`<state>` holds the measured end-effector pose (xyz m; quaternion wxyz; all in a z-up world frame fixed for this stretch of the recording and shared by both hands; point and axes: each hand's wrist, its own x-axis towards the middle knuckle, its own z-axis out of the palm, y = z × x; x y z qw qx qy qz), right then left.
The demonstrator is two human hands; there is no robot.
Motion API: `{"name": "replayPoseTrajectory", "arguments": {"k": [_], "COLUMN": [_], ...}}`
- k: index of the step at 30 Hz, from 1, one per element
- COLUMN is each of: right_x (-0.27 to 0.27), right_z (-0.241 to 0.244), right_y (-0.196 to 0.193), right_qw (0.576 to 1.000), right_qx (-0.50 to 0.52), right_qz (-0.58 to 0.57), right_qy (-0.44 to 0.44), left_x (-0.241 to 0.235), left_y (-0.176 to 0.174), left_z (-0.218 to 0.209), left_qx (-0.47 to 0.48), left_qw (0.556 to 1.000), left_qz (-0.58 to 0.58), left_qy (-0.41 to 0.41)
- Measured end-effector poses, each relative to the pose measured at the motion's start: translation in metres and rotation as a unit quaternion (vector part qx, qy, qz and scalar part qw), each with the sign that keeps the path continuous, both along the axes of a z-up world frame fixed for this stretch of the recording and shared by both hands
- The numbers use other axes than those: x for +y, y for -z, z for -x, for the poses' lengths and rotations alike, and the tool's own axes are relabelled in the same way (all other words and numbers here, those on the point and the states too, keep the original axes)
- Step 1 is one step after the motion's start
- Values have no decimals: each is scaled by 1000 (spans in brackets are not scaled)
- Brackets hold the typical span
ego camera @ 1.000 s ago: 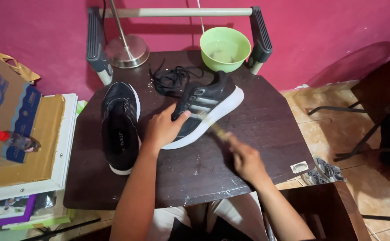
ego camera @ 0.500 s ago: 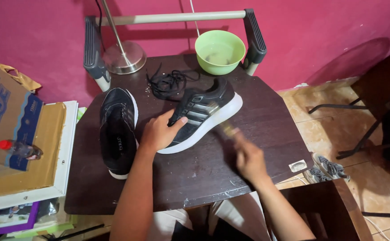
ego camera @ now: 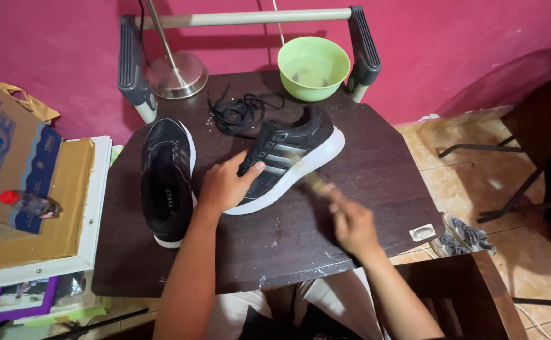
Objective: The person scrubs a black sneaker with a toothbrush, focusing on the interior lining and the upper fabric. They rotate the shoe to access different areas while holding it steady with their other hand. The shoe laces are removed and placed on the table nearby.
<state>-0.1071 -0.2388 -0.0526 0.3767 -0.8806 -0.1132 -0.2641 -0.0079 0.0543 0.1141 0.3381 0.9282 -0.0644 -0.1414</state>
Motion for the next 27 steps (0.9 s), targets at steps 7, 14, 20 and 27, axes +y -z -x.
{"name": "replayPoseTrajectory", "arguments": {"k": [7,14,20,27], "right_x": [18,11,-4,-17], "right_z": [11,9,9,6], "right_y": [-42,-20,-10,10], "right_qw": [999,1000,999,999], "right_qx": [-10,-17,-25,-54], "right_qz": [21,15,21,6], "right_qy": [-26,-14,-35,2], "left_x": [7,7,6,8], "left_y": [9,12,0,8], "left_z": [-6,-5,3,0], "left_qx": [22,47,62,58], "left_qw": [1000,998,996,996], "left_qz": [6,36,57,63], "left_qy": [15,24,32,31]}}
